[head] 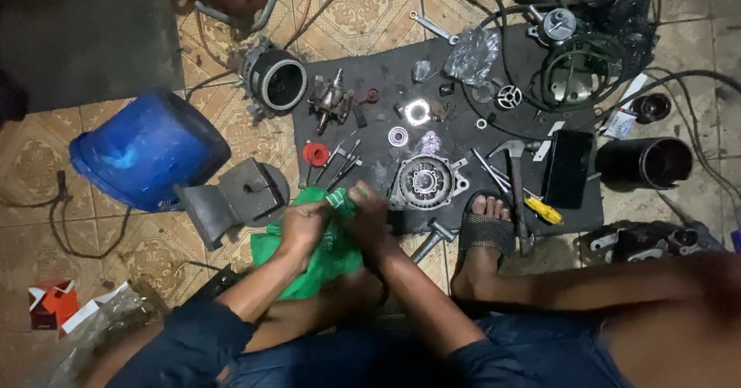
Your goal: Cleaning and assembling alternator components using a cloth and various hand tools.
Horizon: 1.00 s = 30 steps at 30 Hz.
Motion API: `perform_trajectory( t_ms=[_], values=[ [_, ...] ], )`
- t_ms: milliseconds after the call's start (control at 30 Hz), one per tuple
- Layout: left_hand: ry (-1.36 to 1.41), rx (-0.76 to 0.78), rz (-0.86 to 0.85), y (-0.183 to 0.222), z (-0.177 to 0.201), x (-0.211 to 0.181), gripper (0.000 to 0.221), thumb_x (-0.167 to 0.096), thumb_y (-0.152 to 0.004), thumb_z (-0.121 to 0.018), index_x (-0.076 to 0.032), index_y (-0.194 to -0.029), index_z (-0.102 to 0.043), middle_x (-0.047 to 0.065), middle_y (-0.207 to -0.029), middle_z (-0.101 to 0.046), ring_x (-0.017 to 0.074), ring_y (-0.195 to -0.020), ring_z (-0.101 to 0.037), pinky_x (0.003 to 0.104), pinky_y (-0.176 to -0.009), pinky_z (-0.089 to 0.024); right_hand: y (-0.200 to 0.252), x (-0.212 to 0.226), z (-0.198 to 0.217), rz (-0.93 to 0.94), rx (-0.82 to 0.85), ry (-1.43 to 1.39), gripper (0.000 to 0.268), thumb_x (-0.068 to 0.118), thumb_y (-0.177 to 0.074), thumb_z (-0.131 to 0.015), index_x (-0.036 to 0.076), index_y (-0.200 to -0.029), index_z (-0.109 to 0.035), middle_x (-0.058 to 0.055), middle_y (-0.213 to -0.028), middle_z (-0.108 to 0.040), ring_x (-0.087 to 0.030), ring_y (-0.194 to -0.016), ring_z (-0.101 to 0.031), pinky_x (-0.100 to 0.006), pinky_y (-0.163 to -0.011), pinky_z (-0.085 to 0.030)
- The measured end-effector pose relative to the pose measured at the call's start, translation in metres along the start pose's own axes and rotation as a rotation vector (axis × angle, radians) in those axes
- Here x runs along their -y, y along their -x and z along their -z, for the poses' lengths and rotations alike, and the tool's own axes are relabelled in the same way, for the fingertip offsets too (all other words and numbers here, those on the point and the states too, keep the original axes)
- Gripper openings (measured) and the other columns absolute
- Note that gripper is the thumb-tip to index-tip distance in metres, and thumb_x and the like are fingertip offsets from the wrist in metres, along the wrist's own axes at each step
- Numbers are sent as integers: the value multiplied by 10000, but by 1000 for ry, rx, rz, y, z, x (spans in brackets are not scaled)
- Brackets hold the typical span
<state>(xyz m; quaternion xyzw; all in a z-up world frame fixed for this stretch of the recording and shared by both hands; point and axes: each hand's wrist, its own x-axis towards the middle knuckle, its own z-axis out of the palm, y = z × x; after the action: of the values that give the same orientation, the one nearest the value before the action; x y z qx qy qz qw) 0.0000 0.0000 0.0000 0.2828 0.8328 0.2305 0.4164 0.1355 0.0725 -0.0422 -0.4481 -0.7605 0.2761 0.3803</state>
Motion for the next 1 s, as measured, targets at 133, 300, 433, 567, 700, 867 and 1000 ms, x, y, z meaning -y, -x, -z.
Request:
perform_trajectory(
  t_ms=[133,300,433,567,700,867,1000],
  values=[
    [4,-81,-8,17,7,-29,194,-168,-813,-717,-203,-960,-840,79,-876,-798,253,-944,-753,363,-826,-562,0,0,-3,-76,59,37,381,516,-817,-704,205,-726,-502,16,-699,-466,-277,-514,-562,-332,-488,-433],
    [64,-163,65,36,17,-51,183,-211,-844,-739,-167,-995,-833,98,-913,-798,268,-1004,-737,375,-907,-551,-9,16,12,-110,126,37,290,442,-742,-721,235,-764,-519,23,-739,-491,-268,-579,-604,-349,-557,-495],
    [64,-199,48,46,18,-63,186,-159,-855,-706,-203,-972,-844,81,-918,-802,266,-1034,-724,374,-940,-547,-12,11,1,-79,81,77,329,409,-688,-787,240,-758,-514,18,-742,-498,-302,-581,-612,-388,-538,-491],
    [184,-95,189,53,36,-88,337,-328,-869,-714,-95,-1095,-804,114,-1088,-778,240,-1142,-652,404,-1022,-494,-14,7,-3,-253,134,68,321,300,-685,-845,198,-929,-663,-58,-821,-643,-326,-778,-708,-430,-668,-581],
    [-19,192,49,29,80,-74,564,-155,-656,-885,-167,-1209,-776,97,-1115,-792,270,-1150,-699,388,-994,-518,-24,12,-7,-719,401,-266,336,349,-769,-821,173,-1024,-692,-100,-830,-699,-341,-848,-715,-423,-763,-544],
    [-669,275,-27,-12,209,-72,462,-103,-627,-762,-136,-1080,-849,152,-1049,-818,336,-1077,-740,441,-954,-557,-46,49,9,-646,631,-739,766,350,-777,-868,193,-1429,-499,-210,-1220,-602,-420,-1182,-632,-502,-993,-540],
    [-1291,242,212,-70,295,-49,511,-297,-736,-833,-74,-1189,-755,149,-1140,-788,310,-993,-776,411,-890,-622,-68,84,30,-573,823,-707,697,285,-890,-673,81,-1502,-409,-194,-1417,-500,-268,-1207,-594,-375,-897,-574]
  ],
)
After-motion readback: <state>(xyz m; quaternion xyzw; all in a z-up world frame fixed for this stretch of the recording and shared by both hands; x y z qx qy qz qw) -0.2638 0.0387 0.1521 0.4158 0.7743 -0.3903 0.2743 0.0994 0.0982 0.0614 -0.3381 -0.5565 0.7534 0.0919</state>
